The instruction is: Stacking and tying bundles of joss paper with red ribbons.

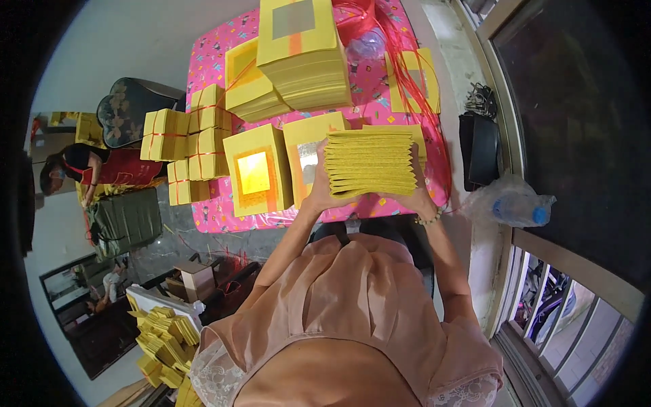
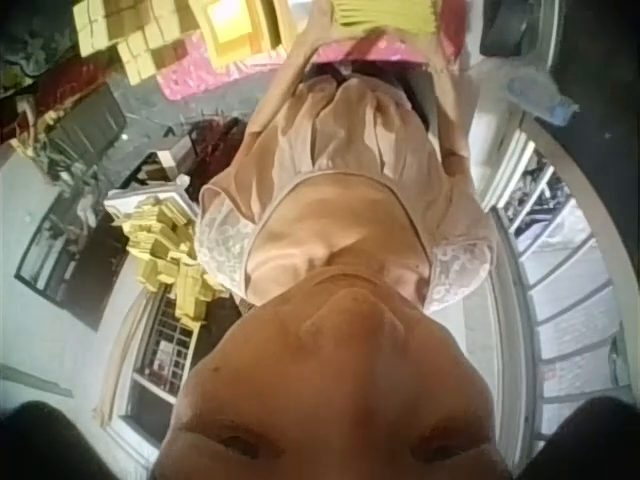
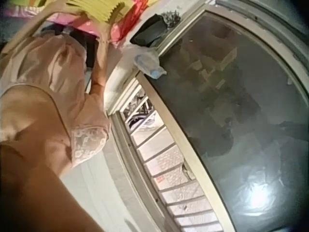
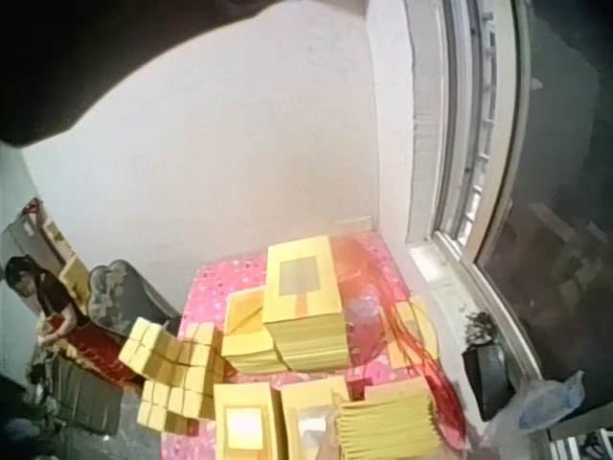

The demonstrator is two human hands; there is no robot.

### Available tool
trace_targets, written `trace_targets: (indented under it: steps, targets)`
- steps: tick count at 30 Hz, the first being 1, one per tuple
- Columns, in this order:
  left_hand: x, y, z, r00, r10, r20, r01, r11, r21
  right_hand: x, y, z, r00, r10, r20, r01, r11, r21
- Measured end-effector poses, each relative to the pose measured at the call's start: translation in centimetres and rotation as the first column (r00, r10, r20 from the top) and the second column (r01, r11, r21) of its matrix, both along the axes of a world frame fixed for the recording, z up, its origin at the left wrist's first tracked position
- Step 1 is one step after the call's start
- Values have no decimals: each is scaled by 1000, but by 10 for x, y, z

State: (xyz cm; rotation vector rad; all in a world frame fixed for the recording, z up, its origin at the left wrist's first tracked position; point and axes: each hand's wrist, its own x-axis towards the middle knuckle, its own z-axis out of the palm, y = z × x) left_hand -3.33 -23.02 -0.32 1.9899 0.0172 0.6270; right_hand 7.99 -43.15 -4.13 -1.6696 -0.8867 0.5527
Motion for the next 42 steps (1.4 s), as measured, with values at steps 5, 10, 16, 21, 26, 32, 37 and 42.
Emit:
trace_targets:
  steps: [5, 10, 16, 21, 26, 32, 37, 42]
  targets:
    - [7, -9, 0, 1000, 8, 30, -6, 996, -91, 3, -1, 3, 989, -41, -142, 48, 998, 48]
    - [1, -5, -3, 1000, 14, 5, -13, 988, -154, -1, 6, -11, 999, -36, 33, 34, 999, 37]
    - [-3, 6, 14, 1000, 7, -13, -8, 997, -71, -8, 17, -26, 965, -34, 260, 30, 999, 21]
    - [-9, 4, 15, 990, 138, 11, -139, 982, 128, -4, 22, -29, 906, -46, 421, 48, 999, 6]
    - [-28, -20, 5, 930, 358, 85, -358, 934, -20, -6, 30, -10, 984, -174, -45, 179, 977, 120]
    - [-29, -30, 20, 920, 386, 66, -386, 922, -11, -7, 28, -7, 973, -230, -24, 231, 965, 123]
    - [-29, -33, 16, 916, 400, 27, -395, 911, -118, -10, 22, -11, 966, -202, -159, 223, 967, 124]
    - [-26, -33, 28, 937, 349, -3, -347, 932, -106, -10, 15, -20, 973, -183, -144, 198, 975, 100]
